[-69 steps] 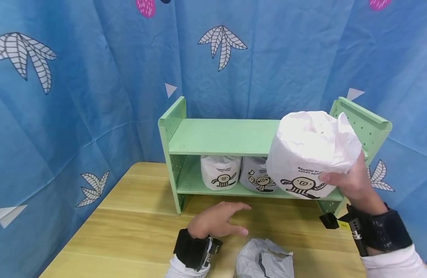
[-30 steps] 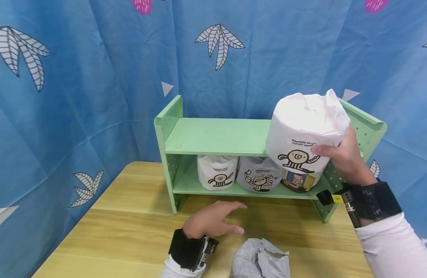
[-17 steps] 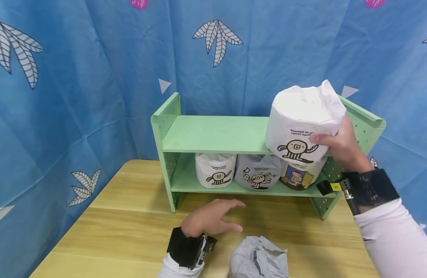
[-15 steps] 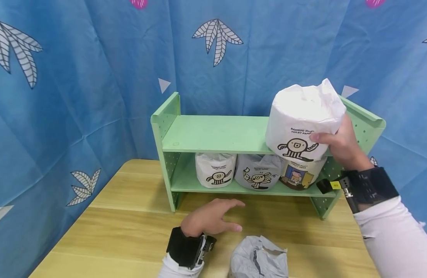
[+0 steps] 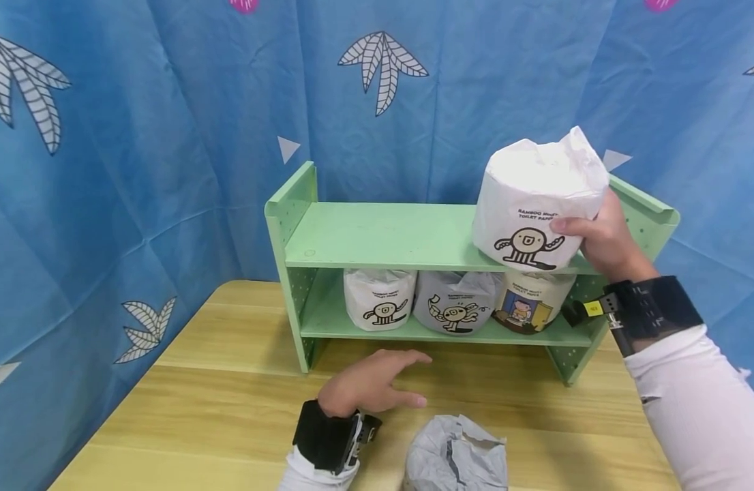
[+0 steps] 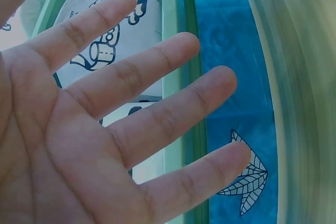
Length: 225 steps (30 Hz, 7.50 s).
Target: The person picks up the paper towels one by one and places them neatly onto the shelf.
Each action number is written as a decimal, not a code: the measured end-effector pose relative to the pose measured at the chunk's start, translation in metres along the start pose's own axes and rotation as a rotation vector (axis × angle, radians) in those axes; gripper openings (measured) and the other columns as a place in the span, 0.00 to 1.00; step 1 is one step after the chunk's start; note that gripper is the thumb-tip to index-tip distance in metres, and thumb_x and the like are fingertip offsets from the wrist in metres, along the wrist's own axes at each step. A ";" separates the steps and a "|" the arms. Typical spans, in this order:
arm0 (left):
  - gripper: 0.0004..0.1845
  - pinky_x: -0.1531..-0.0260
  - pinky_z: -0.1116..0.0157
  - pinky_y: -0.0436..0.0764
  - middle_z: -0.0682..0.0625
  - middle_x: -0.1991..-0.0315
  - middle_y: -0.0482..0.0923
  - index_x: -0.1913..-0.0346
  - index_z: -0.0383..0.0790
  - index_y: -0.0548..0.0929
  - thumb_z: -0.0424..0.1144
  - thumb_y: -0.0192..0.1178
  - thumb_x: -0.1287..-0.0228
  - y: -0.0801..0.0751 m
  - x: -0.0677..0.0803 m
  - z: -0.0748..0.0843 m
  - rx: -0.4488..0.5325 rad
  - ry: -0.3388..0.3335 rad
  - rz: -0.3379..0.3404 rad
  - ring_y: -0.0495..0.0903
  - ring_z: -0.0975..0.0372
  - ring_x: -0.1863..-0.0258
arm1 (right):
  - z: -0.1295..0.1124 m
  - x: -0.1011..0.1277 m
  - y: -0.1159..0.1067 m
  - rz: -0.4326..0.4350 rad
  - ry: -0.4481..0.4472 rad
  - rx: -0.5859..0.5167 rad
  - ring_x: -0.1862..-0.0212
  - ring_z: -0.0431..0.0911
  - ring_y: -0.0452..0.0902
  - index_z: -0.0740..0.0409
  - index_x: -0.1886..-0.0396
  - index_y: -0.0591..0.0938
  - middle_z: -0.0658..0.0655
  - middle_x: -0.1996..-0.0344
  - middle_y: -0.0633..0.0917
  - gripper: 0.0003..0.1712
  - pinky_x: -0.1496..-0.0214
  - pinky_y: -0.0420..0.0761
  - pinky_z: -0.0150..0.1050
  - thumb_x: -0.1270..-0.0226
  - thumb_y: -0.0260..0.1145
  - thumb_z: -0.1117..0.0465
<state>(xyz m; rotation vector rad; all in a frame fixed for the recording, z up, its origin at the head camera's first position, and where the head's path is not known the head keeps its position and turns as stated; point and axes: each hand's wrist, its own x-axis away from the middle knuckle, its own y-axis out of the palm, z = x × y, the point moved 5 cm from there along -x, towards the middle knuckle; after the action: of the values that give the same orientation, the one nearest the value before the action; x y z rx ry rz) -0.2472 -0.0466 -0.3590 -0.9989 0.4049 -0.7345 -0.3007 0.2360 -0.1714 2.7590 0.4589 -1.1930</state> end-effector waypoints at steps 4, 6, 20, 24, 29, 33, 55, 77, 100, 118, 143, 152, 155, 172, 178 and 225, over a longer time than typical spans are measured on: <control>0.35 0.36 0.58 0.67 0.51 0.32 0.68 0.30 0.47 0.67 0.55 0.63 0.38 0.000 0.000 -0.001 0.005 -0.004 -0.006 0.67 0.58 0.34 | 0.001 -0.002 -0.004 -0.028 0.007 -0.003 0.58 0.50 0.84 0.67 0.43 0.74 0.62 0.57 0.84 0.32 0.58 0.85 0.39 0.51 0.52 0.83; 0.35 0.36 0.59 0.67 0.52 0.32 0.68 0.30 0.47 0.67 0.54 0.63 0.38 0.000 -0.001 -0.001 0.009 -0.006 -0.010 0.67 0.58 0.35 | 0.002 -0.003 -0.006 -0.033 0.013 0.008 0.58 0.49 0.84 0.66 0.43 0.74 0.62 0.57 0.84 0.31 0.58 0.85 0.39 0.50 0.52 0.83; 0.36 0.37 0.58 0.69 0.52 0.33 0.68 0.30 0.49 0.68 0.55 0.63 0.39 -0.001 0.003 0.001 0.012 -0.018 0.007 0.68 0.59 0.36 | 0.016 -0.010 -0.015 -0.028 0.050 0.028 0.57 0.50 0.84 0.64 0.42 0.74 0.62 0.56 0.84 0.32 0.58 0.84 0.39 0.49 0.52 0.82; 0.35 0.37 0.59 0.69 0.52 0.33 0.68 0.30 0.49 0.68 0.55 0.64 0.39 -0.001 0.002 0.001 0.014 -0.014 0.009 0.69 0.59 0.36 | 0.018 -0.010 -0.017 -0.044 0.064 0.037 0.58 0.49 0.84 0.64 0.43 0.74 0.61 0.57 0.84 0.31 0.58 0.84 0.39 0.49 0.52 0.82; 0.35 0.37 0.59 0.69 0.51 0.33 0.69 0.30 0.48 0.68 0.54 0.63 0.38 -0.001 0.002 0.000 0.020 -0.011 0.005 0.69 0.59 0.36 | 0.024 -0.008 -0.018 -0.082 0.075 0.038 0.58 0.49 0.84 0.63 0.44 0.75 0.60 0.57 0.85 0.29 0.58 0.84 0.38 0.45 0.49 0.82; 0.35 0.37 0.58 0.69 0.51 0.33 0.68 0.30 0.49 0.67 0.54 0.63 0.38 -0.001 0.002 -0.001 0.016 -0.012 0.002 0.69 0.58 0.37 | 0.028 -0.007 -0.018 -0.077 0.079 0.035 0.58 0.50 0.84 0.63 0.43 0.74 0.61 0.57 0.85 0.30 0.58 0.84 0.39 0.47 0.49 0.82; 0.35 0.37 0.58 0.69 0.51 0.32 0.68 0.30 0.48 0.67 0.55 0.63 0.38 -0.002 0.002 -0.002 0.021 -0.005 0.008 0.68 0.58 0.35 | 0.032 -0.007 -0.018 -0.115 0.117 0.005 0.56 0.50 0.83 0.63 0.42 0.74 0.61 0.55 0.84 0.30 0.55 0.84 0.41 0.44 0.48 0.82; 0.36 0.36 0.56 0.68 0.51 0.32 0.68 0.30 0.50 0.67 0.56 0.63 0.39 -0.004 0.002 0.002 -0.005 -0.014 0.014 0.68 0.58 0.35 | 0.024 0.001 -0.017 -0.167 0.157 0.009 0.49 0.49 0.78 0.63 0.38 0.71 0.60 0.50 0.81 0.27 0.49 0.80 0.39 0.36 0.47 0.79; 0.37 0.37 0.57 0.69 0.52 0.32 0.67 0.29 0.53 0.66 0.57 0.65 0.41 0.005 0.000 0.004 0.018 0.034 -0.037 0.68 0.58 0.35 | -0.001 0.042 -0.014 0.288 0.199 0.463 0.29 0.51 0.53 0.54 0.24 0.49 0.63 0.26 0.54 0.42 0.28 0.56 0.38 0.32 0.59 0.63; 0.58 0.34 0.70 0.57 0.55 0.27 0.55 0.26 0.53 0.54 0.41 0.80 0.58 0.038 -0.010 0.034 0.217 0.354 -0.424 0.57 0.67 0.32 | 0.010 0.123 0.033 0.421 -0.099 0.185 0.43 0.50 0.74 0.68 0.39 0.68 0.64 0.43 0.76 0.24 0.42 0.74 0.32 0.36 0.54 0.78; 0.63 0.36 0.72 0.61 0.56 0.37 0.63 0.28 0.51 0.50 0.31 0.82 0.67 0.057 -0.025 0.034 0.439 0.386 -0.409 0.65 0.71 0.41 | 0.043 0.155 0.042 0.160 0.189 0.516 0.56 0.42 0.80 0.76 0.47 0.71 0.57 0.57 0.83 0.19 0.53 0.78 0.26 0.38 0.60 0.79; 0.61 0.37 0.70 0.64 0.54 0.40 0.66 0.29 0.47 0.52 0.28 0.81 0.67 0.066 -0.034 0.024 0.526 0.380 -0.338 0.68 0.69 0.43 | 0.044 0.154 0.040 0.100 0.207 0.603 0.56 0.40 0.80 0.70 0.47 0.74 0.45 0.56 0.83 0.19 0.53 0.77 0.26 0.38 0.63 0.76; 0.64 0.36 0.70 0.63 0.54 0.39 0.65 0.29 0.48 0.52 0.28 0.82 0.70 0.070 -0.036 0.022 0.529 0.386 -0.325 0.67 0.69 0.41 | 0.045 0.154 0.039 0.090 0.212 0.615 0.56 0.40 0.80 0.70 0.47 0.74 0.48 0.56 0.83 0.19 0.54 0.78 0.26 0.38 0.64 0.75; 0.61 0.39 0.70 0.67 0.58 0.39 0.67 0.33 0.54 0.59 0.35 0.85 0.74 0.073 -0.042 0.022 0.453 0.407 -0.156 0.69 0.70 0.42 | 0.047 0.157 0.037 0.047 0.217 0.669 0.58 0.40 0.80 0.70 0.48 0.74 0.66 0.57 0.82 0.20 0.54 0.80 0.31 0.39 0.66 0.73; 0.58 0.38 0.69 0.67 0.58 0.37 0.66 0.34 0.50 0.60 0.35 0.85 0.73 0.070 -0.042 0.023 0.428 0.449 -0.120 0.68 0.70 0.41 | 0.047 0.156 0.037 0.046 0.208 0.671 0.57 0.43 0.81 0.69 0.47 0.75 0.66 0.57 0.82 0.20 0.54 0.80 0.30 0.39 0.66 0.73; 0.52 0.43 0.69 0.72 0.60 0.50 0.77 0.45 0.50 0.65 0.35 0.86 0.80 0.047 -0.034 0.013 0.391 0.401 0.053 0.74 0.70 0.50 | 0.056 0.155 0.035 0.030 0.282 0.697 0.56 0.45 0.80 0.67 0.46 0.75 0.62 0.55 0.83 0.20 0.53 0.78 0.28 0.38 0.67 0.70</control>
<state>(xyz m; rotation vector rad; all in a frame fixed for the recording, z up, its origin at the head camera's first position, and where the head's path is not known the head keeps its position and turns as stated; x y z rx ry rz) -0.2454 0.0017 -0.3941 -0.4688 0.6050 -0.9261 -0.2283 0.2270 -0.3236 3.5287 0.0017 -1.1184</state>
